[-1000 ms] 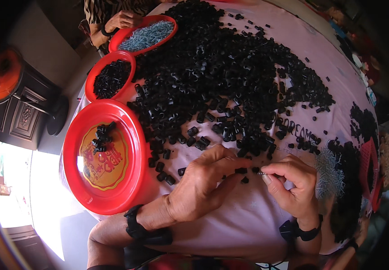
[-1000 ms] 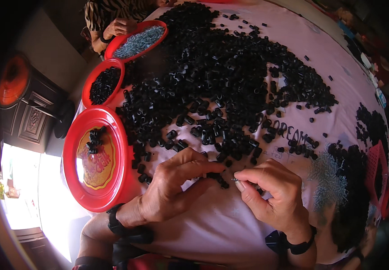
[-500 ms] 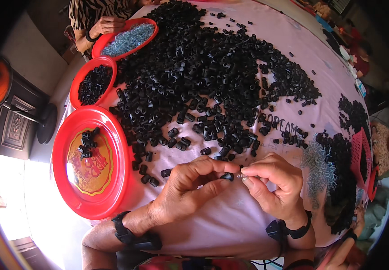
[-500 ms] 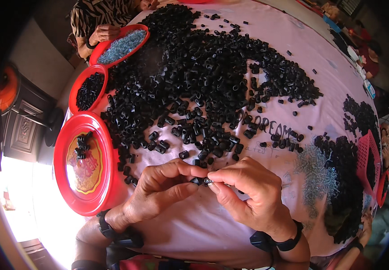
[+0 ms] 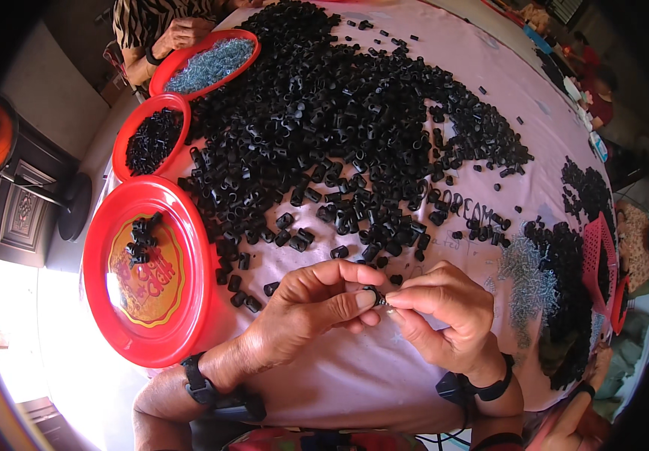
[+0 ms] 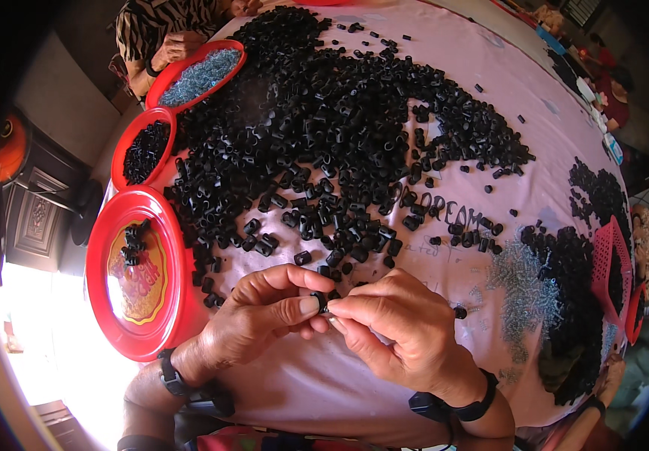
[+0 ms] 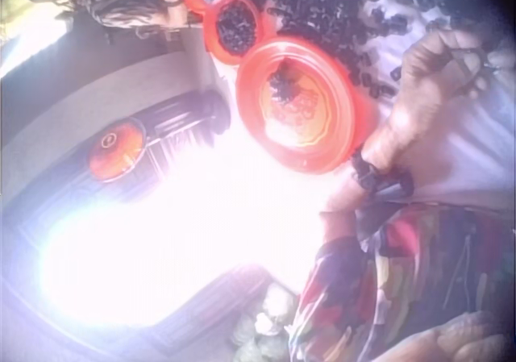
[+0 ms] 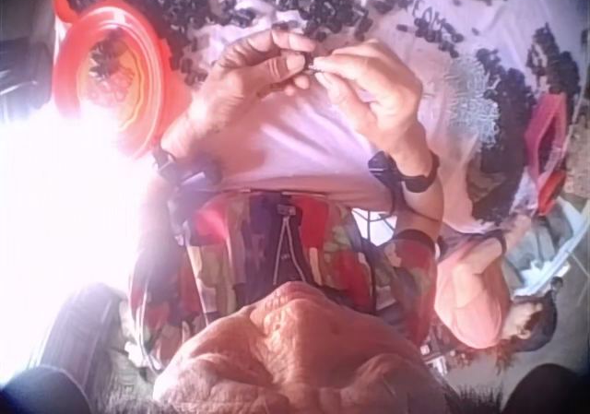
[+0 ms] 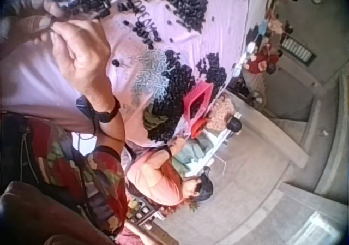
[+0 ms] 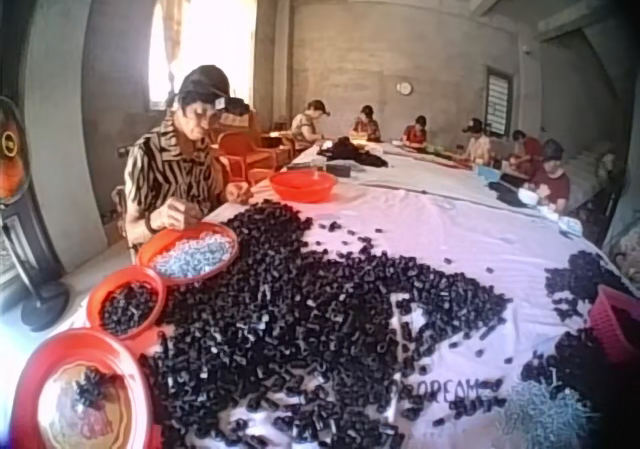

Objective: Assembling small plastic and metal components by hand at a table.

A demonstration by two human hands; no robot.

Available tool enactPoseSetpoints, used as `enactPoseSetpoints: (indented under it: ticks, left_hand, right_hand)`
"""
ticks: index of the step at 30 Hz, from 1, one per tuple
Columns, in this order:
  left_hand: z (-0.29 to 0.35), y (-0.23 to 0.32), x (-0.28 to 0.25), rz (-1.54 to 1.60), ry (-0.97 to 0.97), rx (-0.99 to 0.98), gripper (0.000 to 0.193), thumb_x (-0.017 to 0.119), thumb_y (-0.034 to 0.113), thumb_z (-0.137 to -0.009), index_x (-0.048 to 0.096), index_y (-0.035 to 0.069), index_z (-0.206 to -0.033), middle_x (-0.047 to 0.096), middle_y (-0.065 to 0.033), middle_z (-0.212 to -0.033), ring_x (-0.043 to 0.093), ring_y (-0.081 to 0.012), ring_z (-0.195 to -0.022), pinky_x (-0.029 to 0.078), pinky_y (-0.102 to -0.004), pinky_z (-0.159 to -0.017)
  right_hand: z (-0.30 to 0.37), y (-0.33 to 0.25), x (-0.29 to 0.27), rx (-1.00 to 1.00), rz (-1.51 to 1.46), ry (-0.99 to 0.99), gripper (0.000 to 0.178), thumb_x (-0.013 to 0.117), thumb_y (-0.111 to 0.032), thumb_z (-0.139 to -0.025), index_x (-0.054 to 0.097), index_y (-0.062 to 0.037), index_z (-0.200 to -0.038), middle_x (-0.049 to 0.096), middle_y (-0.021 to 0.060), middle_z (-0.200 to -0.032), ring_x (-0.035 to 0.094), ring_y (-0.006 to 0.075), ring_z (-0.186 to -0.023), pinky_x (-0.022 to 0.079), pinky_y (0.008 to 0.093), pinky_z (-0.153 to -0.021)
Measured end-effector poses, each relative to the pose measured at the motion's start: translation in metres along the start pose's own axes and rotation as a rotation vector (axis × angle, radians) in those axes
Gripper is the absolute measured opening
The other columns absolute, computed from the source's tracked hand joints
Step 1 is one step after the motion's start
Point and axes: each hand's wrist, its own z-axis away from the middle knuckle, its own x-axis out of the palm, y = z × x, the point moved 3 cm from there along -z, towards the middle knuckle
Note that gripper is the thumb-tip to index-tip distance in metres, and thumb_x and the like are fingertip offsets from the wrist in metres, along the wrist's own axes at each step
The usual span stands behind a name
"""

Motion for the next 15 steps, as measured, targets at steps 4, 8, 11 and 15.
enactPoseSetpoints:
  ticks: [4,8,11,15]
  left_hand:
    - [0.0004,-0.0045,-0.0020,0.105,0.019,-0.088,0.026,0.063,0.010,-0.105,0.065,0.005,-0.130,0.073,-0.0069,-0.106,0.071,-0.0144,-0.096,0.058,-0.0285,-0.085]
    - [0.0004,-0.0038,0.0013,0.027,0.014,-0.103,0.025,0.062,0.012,-0.106,0.065,0.005,-0.130,0.074,-0.0076,-0.106,0.072,-0.0149,-0.096,0.058,-0.0277,-0.083]
    - [-0.0001,-0.0055,0.0014,0.006,0.013,-0.126,0.025,0.061,0.013,-0.107,0.065,0.004,-0.130,0.074,-0.0086,-0.108,0.072,-0.0151,-0.097,0.058,-0.0277,-0.083]
    - [0.0005,-0.0055,0.0008,0.024,0.024,-0.150,0.026,0.061,0.015,-0.107,0.065,0.004,-0.130,0.075,-0.0094,-0.110,0.072,-0.0149,-0.096,0.058,-0.0274,-0.082]
  right_hand:
    - [0.0007,0.0009,0.0004,-0.023,0.034,0.005,0.027,0.081,0.003,-0.079,0.077,-0.0042,-0.105,0.074,0.0081,-0.091,0.066,0.0218,-0.071,0.053,0.0319,-0.062]
    - [0.0007,0.0002,0.0009,-0.047,0.064,0.000,0.028,0.082,0.003,-0.078,0.076,-0.0034,-0.105,0.073,0.0094,-0.092,0.066,0.0226,-0.071,0.053,0.0327,-0.061]
    - [0.0023,0.0004,0.0030,-0.039,0.088,0.005,0.029,0.080,0.004,-0.079,0.077,-0.0032,-0.106,0.073,0.0103,-0.092,0.066,0.0225,-0.071,0.053,0.0327,-0.062]
    - [0.0016,-0.0002,0.0024,-0.062,0.111,0.003,0.029,0.080,0.002,-0.081,0.076,-0.0023,-0.110,0.072,0.0100,-0.093,0.066,0.0236,-0.072,0.054,0.0341,-0.061]
